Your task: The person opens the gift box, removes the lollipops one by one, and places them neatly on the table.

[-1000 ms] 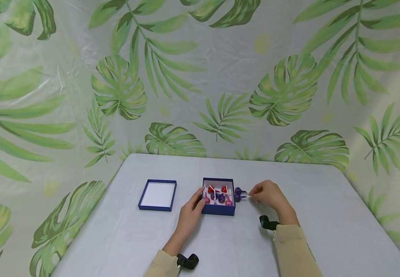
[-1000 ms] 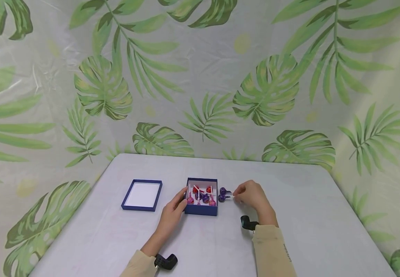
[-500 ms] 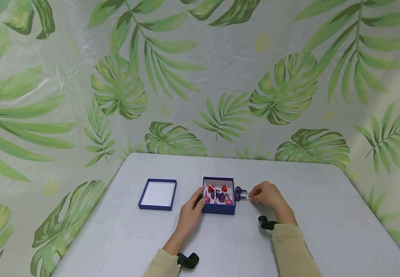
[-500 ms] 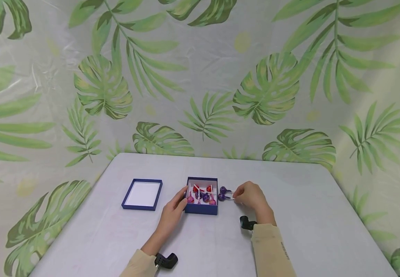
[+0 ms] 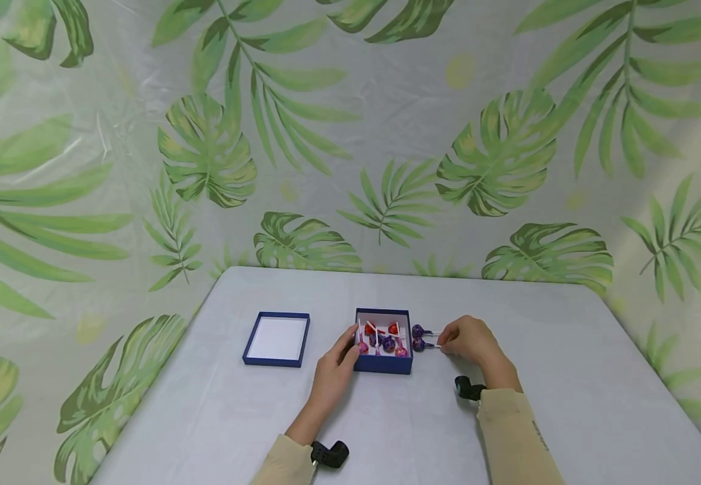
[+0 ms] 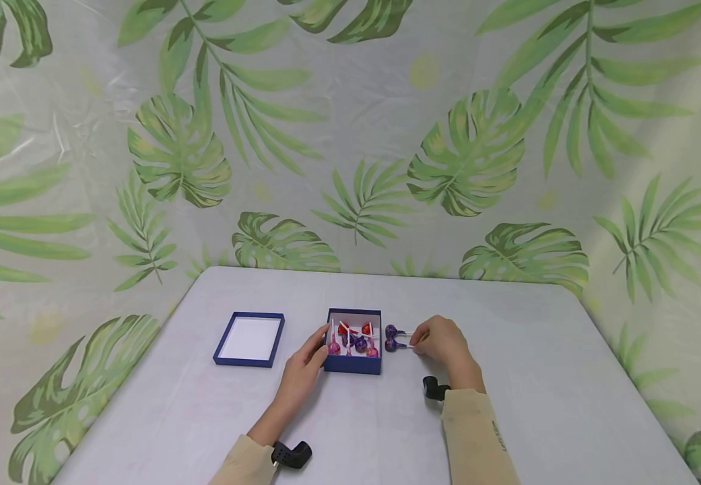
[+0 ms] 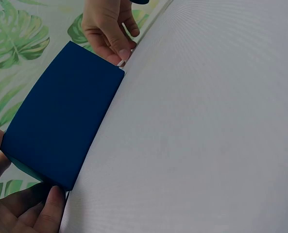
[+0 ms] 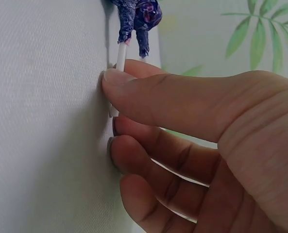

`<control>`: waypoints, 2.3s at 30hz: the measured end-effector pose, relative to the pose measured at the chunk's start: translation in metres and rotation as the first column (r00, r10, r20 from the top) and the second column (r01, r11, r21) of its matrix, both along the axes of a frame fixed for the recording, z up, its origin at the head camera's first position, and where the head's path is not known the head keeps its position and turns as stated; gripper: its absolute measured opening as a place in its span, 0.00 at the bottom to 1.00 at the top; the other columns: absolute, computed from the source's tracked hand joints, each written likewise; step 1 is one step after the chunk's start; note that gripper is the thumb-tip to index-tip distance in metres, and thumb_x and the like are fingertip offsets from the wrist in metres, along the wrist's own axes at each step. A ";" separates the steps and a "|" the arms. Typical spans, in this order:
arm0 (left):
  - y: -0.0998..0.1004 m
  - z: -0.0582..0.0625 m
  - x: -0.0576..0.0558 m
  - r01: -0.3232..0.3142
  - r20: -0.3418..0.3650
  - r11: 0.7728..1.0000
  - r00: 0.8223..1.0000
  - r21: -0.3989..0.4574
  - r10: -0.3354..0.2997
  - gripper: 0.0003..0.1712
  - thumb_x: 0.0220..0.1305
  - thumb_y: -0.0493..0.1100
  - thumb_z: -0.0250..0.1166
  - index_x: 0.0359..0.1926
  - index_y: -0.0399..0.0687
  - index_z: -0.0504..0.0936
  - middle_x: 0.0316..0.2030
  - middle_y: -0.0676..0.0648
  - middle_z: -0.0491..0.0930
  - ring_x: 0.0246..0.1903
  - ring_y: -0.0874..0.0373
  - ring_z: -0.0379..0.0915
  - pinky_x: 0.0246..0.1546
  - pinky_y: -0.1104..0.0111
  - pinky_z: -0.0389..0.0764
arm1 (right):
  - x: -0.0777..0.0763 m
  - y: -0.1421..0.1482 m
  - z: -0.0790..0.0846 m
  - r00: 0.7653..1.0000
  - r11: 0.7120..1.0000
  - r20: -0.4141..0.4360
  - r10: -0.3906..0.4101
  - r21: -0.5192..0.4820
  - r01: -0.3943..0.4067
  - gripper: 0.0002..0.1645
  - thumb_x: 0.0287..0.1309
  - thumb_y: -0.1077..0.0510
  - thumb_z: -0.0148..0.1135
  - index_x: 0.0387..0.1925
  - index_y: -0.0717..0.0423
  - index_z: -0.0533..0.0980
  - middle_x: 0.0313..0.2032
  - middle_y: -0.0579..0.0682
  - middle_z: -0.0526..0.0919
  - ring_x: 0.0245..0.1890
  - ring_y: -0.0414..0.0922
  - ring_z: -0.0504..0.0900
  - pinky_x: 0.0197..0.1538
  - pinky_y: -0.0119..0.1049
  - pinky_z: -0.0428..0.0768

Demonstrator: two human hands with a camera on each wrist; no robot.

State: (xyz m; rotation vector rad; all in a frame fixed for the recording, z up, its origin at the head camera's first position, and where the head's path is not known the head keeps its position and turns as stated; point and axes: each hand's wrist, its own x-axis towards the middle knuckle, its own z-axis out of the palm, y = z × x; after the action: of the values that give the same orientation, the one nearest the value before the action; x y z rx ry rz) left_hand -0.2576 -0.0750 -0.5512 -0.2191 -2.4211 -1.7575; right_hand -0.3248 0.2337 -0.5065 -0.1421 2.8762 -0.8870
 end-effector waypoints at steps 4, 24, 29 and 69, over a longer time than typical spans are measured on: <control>0.000 0.000 0.000 -0.004 -0.004 1.000 1.000 -0.003 0.004 0.26 0.77 0.50 0.55 0.73 0.68 0.69 0.70 0.52 0.69 0.70 0.54 0.62 0.68 0.59 0.66 | 0.000 0.000 0.001 1.000 1.000 0.001 0.007 0.006 -0.007 0.05 0.51 0.61 0.76 0.26 0.49 0.86 0.30 0.44 0.85 0.30 0.45 0.77 0.35 0.40 0.75; 0.000 -0.002 -0.002 -0.011 -0.006 1.000 1.000 -0.004 0.011 0.26 0.76 0.51 0.56 0.73 0.68 0.70 0.69 0.53 0.69 0.69 0.54 0.63 0.68 0.59 0.67 | 0.002 0.002 0.006 0.998 0.998 0.013 0.058 0.004 -0.058 0.04 0.50 0.61 0.77 0.26 0.51 0.86 0.30 0.44 0.85 0.30 0.44 0.77 0.35 0.40 0.75; 0.000 -0.002 -0.002 -0.006 -0.011 1.000 1.000 -0.005 0.006 0.26 0.76 0.51 0.56 0.73 0.67 0.69 0.69 0.52 0.69 0.69 0.54 0.63 0.68 0.59 0.67 | 0.003 0.001 0.007 0.998 0.998 0.013 0.057 0.006 -0.057 0.04 0.50 0.62 0.76 0.27 0.50 0.87 0.31 0.45 0.85 0.30 0.44 0.77 0.34 0.40 0.75; -0.001 0.001 0.000 -0.005 -0.011 1.000 1.000 -0.006 0.005 0.26 0.77 0.52 0.55 0.73 0.68 0.69 0.69 0.52 0.69 0.69 0.55 0.63 0.68 0.60 0.66 | 0.022 -0.054 0.056 0.958 0.996 -0.284 0.037 -0.065 -0.058 0.17 0.57 0.55 0.73 0.49 0.48 0.85 0.30 0.42 0.83 0.32 0.43 0.81 0.31 0.39 0.78</control>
State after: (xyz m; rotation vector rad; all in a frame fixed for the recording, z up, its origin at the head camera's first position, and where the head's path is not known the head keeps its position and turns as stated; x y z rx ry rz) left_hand -0.2572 -0.0760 -0.5505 -0.2223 -2.4175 -1.7428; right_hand -0.3031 0.1792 -0.4501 -0.3736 3.0843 -1.0400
